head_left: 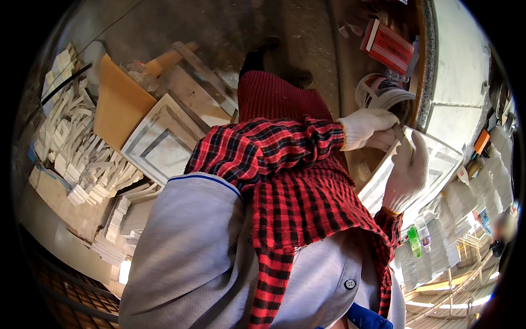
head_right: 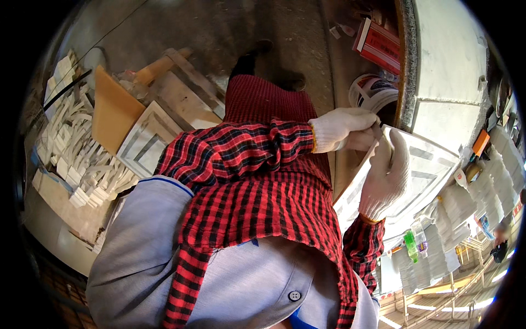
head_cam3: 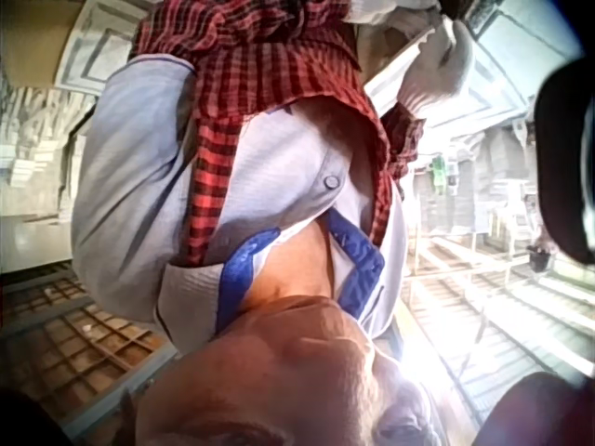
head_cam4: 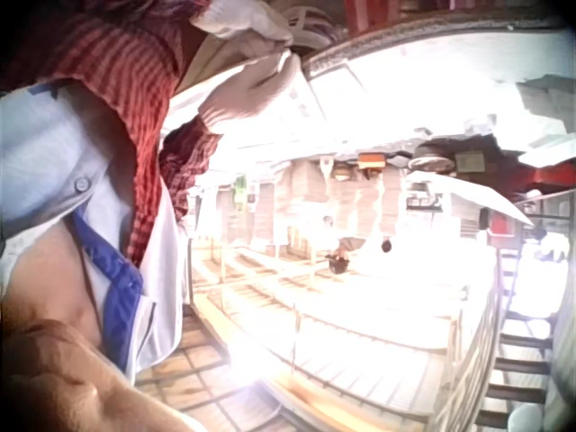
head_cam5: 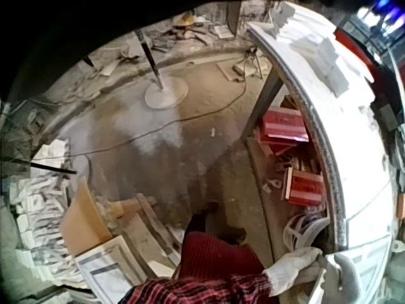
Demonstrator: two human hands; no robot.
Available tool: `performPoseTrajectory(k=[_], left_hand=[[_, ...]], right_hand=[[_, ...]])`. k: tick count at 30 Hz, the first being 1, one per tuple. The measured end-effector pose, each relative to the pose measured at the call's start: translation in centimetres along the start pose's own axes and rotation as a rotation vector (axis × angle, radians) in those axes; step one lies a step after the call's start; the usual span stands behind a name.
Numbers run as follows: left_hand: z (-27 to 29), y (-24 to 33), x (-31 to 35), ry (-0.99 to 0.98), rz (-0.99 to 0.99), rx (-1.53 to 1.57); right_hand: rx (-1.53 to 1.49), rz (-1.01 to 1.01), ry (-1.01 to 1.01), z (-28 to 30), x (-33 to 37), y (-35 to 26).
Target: The person scrapes a white plastic panel with a metal scraper to remove residue or film. They repeatedly lift the panel to inspect the surface and continue scraping different sections. The person also uses an orange sponge to wipe the panel during the process.
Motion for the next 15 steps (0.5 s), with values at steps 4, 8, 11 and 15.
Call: performPoseTrajectory(k=[4,8,11,15], left_hand=[[-0.6,1.4,0.3,-0.004,-0.044,-0.021],[0.5,-0.1,0.5,0.069,0.025,-0.063],[0.6,0.6,-0.6,0.018,-0.033,-0.019],[0.5,0.8,-0.3,0.032,-0.045,-0.023]], right_hand=[[0.037,0.084,0.034,-0.3,-0.7,-0.6],[-0.036,-0.027,-0.004,-0.5,0.0,1.1],[0.01,0.14,0.066,-0.5,-1.1,-1.2],[-0.087,-0.05,0.013,-0.7,-1.0,0.2]])
Point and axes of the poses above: each hand's wrist, its own x-axis away from the middle knuckle, its own z-axis out of the back of the hand, y = z × x, the point moved 8 cm from there along -x, towards the middle knuckle, and after that the axes turned 4 degrees about -z, right-handed, at the moved point
